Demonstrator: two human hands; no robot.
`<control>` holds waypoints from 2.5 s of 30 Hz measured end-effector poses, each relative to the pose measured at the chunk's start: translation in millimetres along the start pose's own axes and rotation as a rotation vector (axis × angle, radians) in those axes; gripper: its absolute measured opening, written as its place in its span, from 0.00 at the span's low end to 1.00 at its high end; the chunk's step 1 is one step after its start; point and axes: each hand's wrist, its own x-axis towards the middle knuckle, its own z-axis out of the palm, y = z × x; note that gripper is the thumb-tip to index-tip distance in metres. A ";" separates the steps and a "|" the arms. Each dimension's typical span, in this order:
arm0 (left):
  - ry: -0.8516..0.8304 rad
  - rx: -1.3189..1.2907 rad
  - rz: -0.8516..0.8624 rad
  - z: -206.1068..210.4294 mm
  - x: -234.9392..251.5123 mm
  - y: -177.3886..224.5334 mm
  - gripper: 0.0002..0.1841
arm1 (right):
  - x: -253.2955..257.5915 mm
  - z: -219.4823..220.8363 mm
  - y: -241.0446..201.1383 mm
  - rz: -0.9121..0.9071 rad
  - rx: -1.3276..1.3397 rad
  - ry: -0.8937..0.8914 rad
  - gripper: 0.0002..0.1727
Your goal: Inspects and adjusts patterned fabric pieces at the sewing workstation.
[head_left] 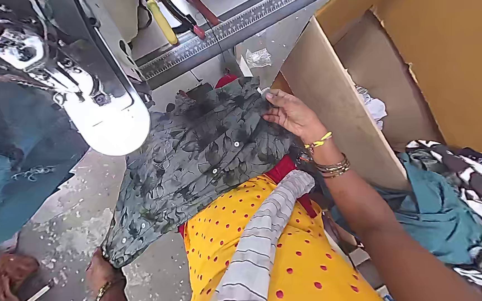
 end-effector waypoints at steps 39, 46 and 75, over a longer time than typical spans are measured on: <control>0.113 -0.093 0.189 -26.6 -24.5 97.2 0.28 | 29.1 -39.1 -63.7 -0.295 -0.840 0.037 0.10; -0.011 -0.324 0.500 -18.7 -64.6 200.4 0.18 | -127.4 -118.2 -121.9 -0.861 -0.509 0.373 0.06; -0.147 0.295 0.187 62.1 -2.4 95.6 0.29 | 21.8 -127.7 88.3 0.488 -0.390 -0.188 0.11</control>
